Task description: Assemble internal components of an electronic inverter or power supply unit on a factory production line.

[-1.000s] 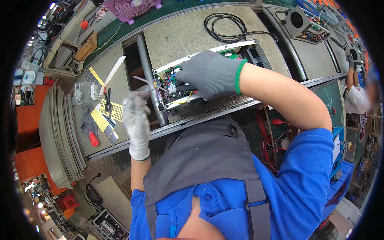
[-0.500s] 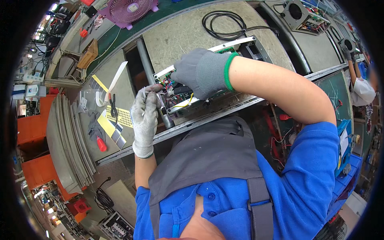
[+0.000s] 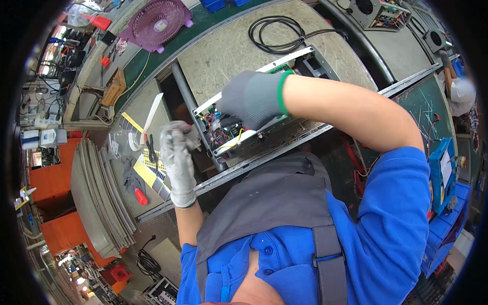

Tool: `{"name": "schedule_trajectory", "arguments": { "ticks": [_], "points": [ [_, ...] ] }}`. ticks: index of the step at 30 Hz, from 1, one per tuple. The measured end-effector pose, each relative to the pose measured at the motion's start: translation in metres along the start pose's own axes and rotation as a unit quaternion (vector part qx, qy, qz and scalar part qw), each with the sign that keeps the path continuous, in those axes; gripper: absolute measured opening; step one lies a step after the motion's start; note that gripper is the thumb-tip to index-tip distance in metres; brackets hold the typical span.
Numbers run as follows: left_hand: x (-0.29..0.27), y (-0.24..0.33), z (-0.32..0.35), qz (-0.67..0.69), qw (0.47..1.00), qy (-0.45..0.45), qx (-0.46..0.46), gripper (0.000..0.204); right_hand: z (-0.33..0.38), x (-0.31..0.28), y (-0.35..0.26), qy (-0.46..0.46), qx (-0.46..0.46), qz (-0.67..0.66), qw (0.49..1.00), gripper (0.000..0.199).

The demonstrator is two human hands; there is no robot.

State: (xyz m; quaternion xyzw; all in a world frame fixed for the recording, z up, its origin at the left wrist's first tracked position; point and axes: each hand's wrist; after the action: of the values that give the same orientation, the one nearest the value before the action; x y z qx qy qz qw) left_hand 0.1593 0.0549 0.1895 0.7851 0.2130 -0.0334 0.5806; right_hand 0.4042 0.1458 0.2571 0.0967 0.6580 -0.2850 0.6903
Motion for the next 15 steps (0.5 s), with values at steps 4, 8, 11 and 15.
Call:
{"name": "schedule_trajectory", "arguments": {
  "ticks": [4,8,11,15],
  "points": [
    [0.004,-0.010,-0.043,0.092,0.989,0.032,-0.110,0.030,0.047,0.004,0.067,0.261,0.156,-0.137,0.943,0.040],
    [0.040,-0.035,-0.082,-0.161,0.971,-0.123,-0.126,0.032,0.078,0.009,0.125,0.235,0.334,-0.036,0.912,0.041],
    [0.039,-0.033,-0.073,-0.230,0.961,-0.141,-0.066,0.032,0.092,0.003,0.133,0.157,0.310,-0.049,0.937,0.040],
    [0.019,0.003,-0.048,-0.129,0.926,-0.293,-0.199,0.027,0.129,-0.009,0.102,0.025,0.265,-0.076,0.961,0.045]
  ]
}}
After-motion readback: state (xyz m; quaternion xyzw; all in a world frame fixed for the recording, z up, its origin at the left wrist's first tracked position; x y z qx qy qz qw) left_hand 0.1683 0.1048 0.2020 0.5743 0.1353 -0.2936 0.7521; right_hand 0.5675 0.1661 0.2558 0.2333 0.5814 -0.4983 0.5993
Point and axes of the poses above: each hand's wrist, its own z-axis away from the middle knuckle, its own x-axis out of the palm, y = z × x, and after that the axes turned 7 degrees about y, right-handed
